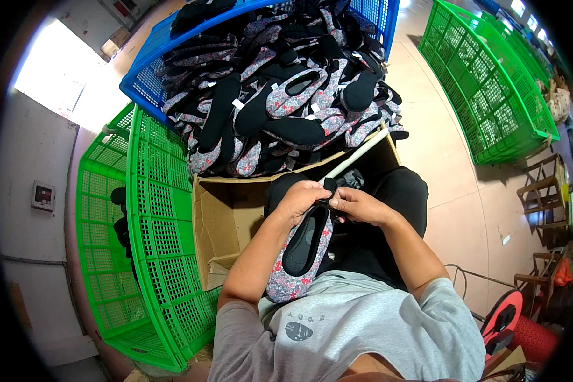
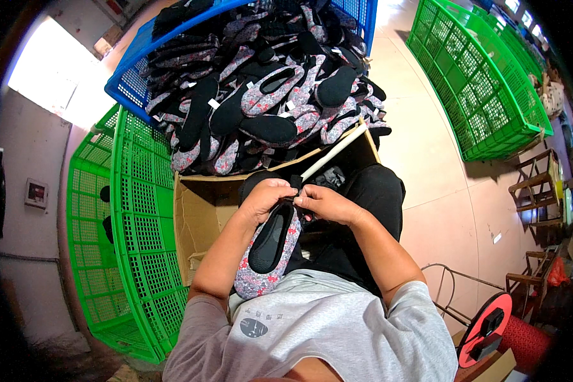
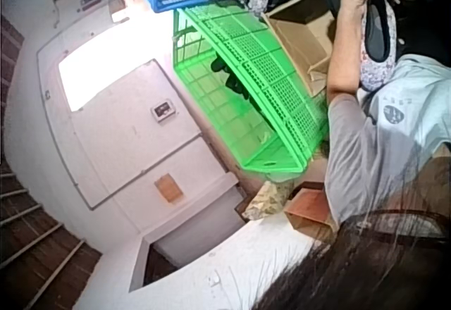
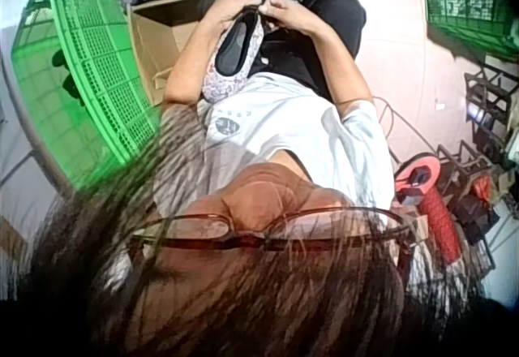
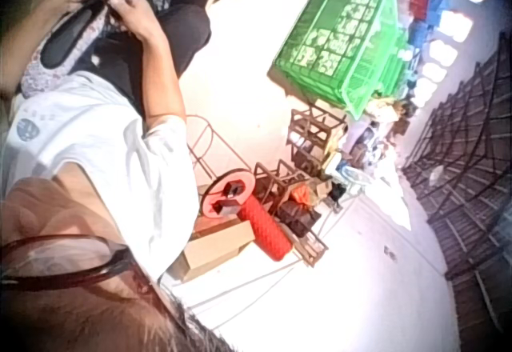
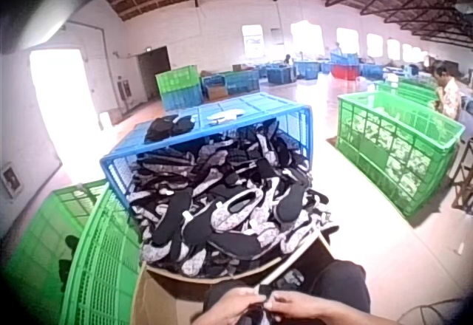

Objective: The person sits on a chair and assembles floral-patterned slippers by hand. They pick up a slipper upper and a black sole from a blue crate, align the parts, and press them together to attach them. The person handles the items one at a time, inspecting the fit before placing the finished slipper into a cardboard box on their lap.

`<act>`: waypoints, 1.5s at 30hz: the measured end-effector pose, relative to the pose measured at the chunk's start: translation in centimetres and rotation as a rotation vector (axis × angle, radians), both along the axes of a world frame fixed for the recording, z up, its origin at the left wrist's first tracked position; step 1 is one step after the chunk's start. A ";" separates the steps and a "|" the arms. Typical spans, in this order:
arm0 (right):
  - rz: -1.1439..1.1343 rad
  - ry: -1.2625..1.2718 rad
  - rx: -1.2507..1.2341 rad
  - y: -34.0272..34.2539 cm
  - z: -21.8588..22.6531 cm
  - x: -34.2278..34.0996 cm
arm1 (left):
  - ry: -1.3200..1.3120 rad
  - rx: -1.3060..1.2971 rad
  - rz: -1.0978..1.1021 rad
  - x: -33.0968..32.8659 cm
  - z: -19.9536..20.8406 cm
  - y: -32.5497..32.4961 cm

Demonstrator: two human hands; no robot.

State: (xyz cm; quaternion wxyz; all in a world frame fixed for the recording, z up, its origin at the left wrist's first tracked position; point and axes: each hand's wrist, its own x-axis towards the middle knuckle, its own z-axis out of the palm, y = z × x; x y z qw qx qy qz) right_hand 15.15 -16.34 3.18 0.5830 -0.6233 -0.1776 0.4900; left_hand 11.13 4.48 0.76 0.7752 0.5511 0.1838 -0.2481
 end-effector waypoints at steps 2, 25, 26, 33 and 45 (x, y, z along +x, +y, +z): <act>-0.002 -0.004 0.005 0.0 0.1 0.0 | 0.007 0.005 -0.001 0.0 -0.1 0.0; -0.076 0.083 0.067 0.3 -1.7 -0.3 | 0.021 0.004 0.005 -0.2 1.0 -0.3; -0.086 0.096 0.071 0.4 -1.8 -0.4 | 0.021 0.006 0.008 -0.2 1.1 -0.3; -0.069 0.105 0.067 0.4 -1.6 -0.3 | 0.035 0.002 0.017 -0.3 1.7 -0.4; -0.116 0.131 0.040 0.3 -0.5 -0.8 | -0.062 0.060 0.060 0.2 -1.3 0.3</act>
